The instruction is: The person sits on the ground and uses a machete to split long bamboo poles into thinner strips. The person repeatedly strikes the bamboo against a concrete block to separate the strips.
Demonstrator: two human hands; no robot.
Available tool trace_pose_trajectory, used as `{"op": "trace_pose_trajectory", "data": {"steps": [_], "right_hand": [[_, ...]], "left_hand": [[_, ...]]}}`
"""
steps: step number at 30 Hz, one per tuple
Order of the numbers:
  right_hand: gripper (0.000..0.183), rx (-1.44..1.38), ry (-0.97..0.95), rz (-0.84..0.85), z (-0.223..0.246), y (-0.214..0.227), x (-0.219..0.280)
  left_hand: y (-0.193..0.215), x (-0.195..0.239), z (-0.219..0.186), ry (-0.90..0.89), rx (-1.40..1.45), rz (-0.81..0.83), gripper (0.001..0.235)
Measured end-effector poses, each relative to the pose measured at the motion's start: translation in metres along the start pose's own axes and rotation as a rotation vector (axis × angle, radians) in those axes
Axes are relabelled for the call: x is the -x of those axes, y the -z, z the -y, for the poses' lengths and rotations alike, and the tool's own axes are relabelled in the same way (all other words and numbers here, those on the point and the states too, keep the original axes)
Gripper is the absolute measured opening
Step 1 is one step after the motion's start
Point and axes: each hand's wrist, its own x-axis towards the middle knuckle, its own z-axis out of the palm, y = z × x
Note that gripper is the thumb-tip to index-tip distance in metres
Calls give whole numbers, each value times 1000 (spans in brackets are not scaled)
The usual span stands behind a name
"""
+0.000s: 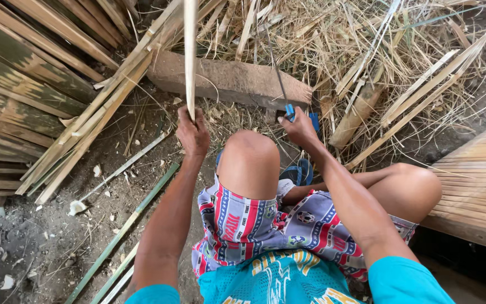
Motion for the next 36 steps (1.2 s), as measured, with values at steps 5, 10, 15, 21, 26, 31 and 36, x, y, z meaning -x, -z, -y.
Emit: {"op": "trace_pose_trajectory", "data": {"steps": [5,10,15,21,26,31,36], "right_hand": [[35,-187,-30,-68,-23,-3,-2],[30,-268,-47,-89,-34,4,4],[35,-234,-164,-91,-44,5,6],[34,-181,38,-180,-51,-2,1],[44,222,171,-57,-36,9,0],[42,521,162,124,4,4,1],[53,726,268,547,54,-31,16]], "left_hand": [[3,8,-24,153,-116,148,26],[-1,20,-33,341,-282,454,36],[-11,32,-14,458,-426,674,47],[-31,31,26,331,-304,700,46],[-30,40,83,778,366,828,53],[19,78,104,1029,481,1108,39],[-2,106,108,654,285,914,32]]}}
